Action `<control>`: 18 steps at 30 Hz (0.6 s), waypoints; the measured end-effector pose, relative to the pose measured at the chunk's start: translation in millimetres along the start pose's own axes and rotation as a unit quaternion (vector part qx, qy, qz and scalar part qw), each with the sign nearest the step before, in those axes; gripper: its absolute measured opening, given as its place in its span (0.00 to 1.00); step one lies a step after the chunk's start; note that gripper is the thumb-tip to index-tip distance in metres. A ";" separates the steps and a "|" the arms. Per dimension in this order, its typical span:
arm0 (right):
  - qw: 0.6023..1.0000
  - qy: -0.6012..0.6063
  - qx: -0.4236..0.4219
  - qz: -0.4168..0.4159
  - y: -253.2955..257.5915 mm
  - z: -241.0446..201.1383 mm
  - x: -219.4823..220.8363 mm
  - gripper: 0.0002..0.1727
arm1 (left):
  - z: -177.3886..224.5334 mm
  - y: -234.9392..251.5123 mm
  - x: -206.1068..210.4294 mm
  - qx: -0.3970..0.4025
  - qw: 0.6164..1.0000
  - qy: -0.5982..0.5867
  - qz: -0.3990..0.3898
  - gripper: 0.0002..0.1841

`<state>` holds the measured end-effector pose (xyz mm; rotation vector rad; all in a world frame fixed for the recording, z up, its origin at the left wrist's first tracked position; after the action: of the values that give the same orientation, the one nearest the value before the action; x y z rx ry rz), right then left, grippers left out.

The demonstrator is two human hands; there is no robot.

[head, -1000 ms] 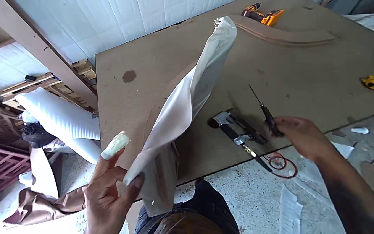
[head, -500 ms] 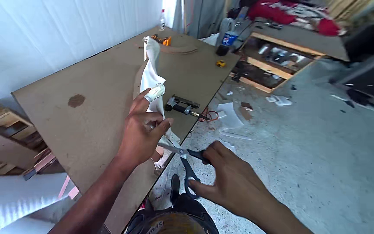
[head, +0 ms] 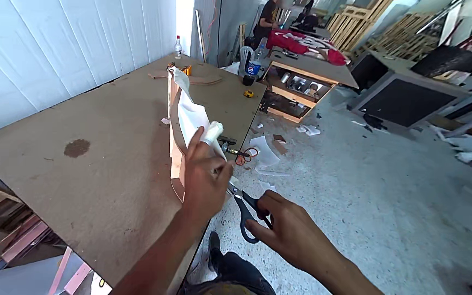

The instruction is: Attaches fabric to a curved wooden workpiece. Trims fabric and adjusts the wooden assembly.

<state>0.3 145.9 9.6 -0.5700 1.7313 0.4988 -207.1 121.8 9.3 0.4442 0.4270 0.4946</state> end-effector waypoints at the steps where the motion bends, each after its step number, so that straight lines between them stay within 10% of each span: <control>1: 1.000 -0.017 0.015 0.004 5.1 -3.1 1.7 0.31 | 0.8 0.7 2.1 0.010 1.000 -0.001 0.002 0.13; 10: 0.999 -0.011 -0.041 0.015 11.2 -13.6 8.1 0.21 | 0.7 5.8 7.6 0.063 0.998 -0.023 0.015 0.15; 18: 0.985 -0.160 -0.021 0.066 60.7 -61.0 -1.6 0.32 | 10.5 11.0 14.5 0.065 0.997 -0.051 -0.009 0.16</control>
<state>-83.3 157.1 26.6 -0.3813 1.4600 0.6836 -194.3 135.1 19.4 0.5879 0.3658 0.4272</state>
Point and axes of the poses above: each hand's wrist, its own y-axis towards the middle knuckle, its own x-axis out of the palm, z = x × y, the point moved 5 cm from there along y, towards the middle knuckle, and after that the axes turned 7 degrees about -y, right-handed, at the moved point
